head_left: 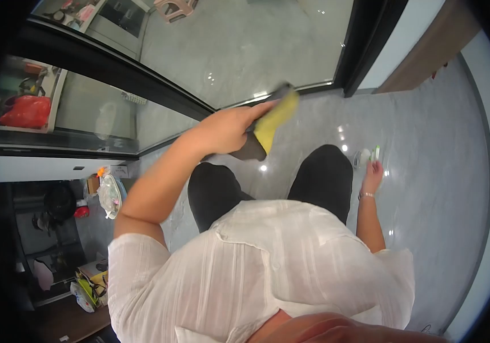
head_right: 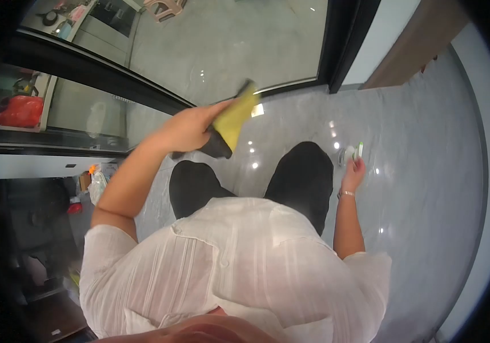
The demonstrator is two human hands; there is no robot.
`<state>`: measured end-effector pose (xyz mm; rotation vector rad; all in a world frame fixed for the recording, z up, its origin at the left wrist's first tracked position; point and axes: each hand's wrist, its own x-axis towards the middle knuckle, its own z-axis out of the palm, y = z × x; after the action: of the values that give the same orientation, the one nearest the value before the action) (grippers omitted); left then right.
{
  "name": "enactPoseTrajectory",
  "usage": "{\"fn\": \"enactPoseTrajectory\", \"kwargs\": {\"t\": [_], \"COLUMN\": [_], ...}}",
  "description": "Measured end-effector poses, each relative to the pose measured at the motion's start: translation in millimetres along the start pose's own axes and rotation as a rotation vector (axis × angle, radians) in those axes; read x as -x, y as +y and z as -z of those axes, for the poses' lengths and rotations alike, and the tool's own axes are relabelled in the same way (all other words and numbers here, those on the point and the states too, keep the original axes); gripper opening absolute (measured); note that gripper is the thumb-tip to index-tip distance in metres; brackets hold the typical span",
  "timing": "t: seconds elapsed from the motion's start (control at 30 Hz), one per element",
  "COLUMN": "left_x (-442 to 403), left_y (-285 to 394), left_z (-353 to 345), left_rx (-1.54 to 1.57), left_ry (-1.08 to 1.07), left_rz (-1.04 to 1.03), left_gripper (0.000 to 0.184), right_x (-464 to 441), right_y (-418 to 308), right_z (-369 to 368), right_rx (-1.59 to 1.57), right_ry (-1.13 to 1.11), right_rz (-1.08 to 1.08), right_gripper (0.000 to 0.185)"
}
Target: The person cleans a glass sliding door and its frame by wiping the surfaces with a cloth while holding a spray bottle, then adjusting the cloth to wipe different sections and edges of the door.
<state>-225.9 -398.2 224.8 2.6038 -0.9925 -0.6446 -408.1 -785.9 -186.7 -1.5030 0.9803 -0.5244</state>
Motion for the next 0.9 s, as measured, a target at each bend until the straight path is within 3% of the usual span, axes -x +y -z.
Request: {"fn": "enactPoseTrajectory", "kwargs": {"t": [0.03,0.1,0.17,0.23,0.3,0.33,0.4,0.47,0.53,0.57,0.63,0.7,0.73,0.83,0.9], "left_x": [-5.1,-12.3,-20.6,-18.6,-11.2,-4.4,10.4,25.5,37.4,39.0,39.8,37.6,40.3,44.5,42.2], "left_y": [-1.5,-4.8,-16.6,-21.1,-21.9,-25.5,-40.5,-66.0,-84.5,-99.3,-117.7,-121.8,-119.7,-106.6,-108.6], "left_z": [1.8,8.2,13.6,19.4,31.3,32.2,43.3,40.8,37.6,29.4,21.6,34.1,43.9,78.2,103.9], "left_rx": [-0.005,0.134,0.168,0.228,0.314,0.251,0.075,0.023,0.04,-0.029,-0.004,0.186,0.42,0.384,0.184], "left_ry": [-0.105,-0.177,-0.251,-0.301,-0.32,-0.331,-0.297,-0.321,-0.414,-0.342,-0.234,-0.144,-0.086,-0.014,0.123], "left_rz": [-0.005,0.062,-0.086,-0.154,-0.148,-0.145,-0.162,-0.124,-0.036,-0.026,0.025,0.081,0.013,-0.034,-0.185], "left_gripper": [0.077,0.071,0.063,0.052,0.04,0.038,0.035,0.043,0.05,0.05,0.048,0.044,0.039,0.038,0.041], "right_x": [18.1,44.6,61.8,101.1,125.7,137.8,160.8,161.8,169.2,159.5,165.8,172.2,177.0,201.6,209.0], "right_y": [-57.8,-147.9,-208.2,-281.7,-304.4,-307.9,-328.1,-343.2,-355.3,-351.4,-369.5,-388.4,-397.3,-394.4,-401.4], "right_z": [-23.5,-65.4,-102.6,-132.4,-165.3,-169.4,-176.6,-173.3,-169.8,-177.0,-173.0,-176.1,-176.9,-188.1,-198.8], "right_rx": [-0.202,-0.297,-0.499,-0.611,-0.574,-0.436,-0.143,0.282,0.159,0.316,0.317,0.044,-0.093,-0.303,-0.326], "right_ry": [-0.153,-0.426,-0.788,-1.164,-1.534,-1.594,-1.684,-1.581,-1.591,-1.561,-1.519,-1.509,-1.502,-1.448,-1.468], "right_rz": [-0.02,-0.085,0.021,0.133,0.083,0.032,0.018,0.248,0.256,0.392,0.363,0.171,0.071,-0.333,-0.367], "right_gripper": [0.048,0.041,0.052,0.049,0.05,0.044,0.032,0.028,0.027,0.027,0.032,0.035,0.037,0.039,0.039]}}
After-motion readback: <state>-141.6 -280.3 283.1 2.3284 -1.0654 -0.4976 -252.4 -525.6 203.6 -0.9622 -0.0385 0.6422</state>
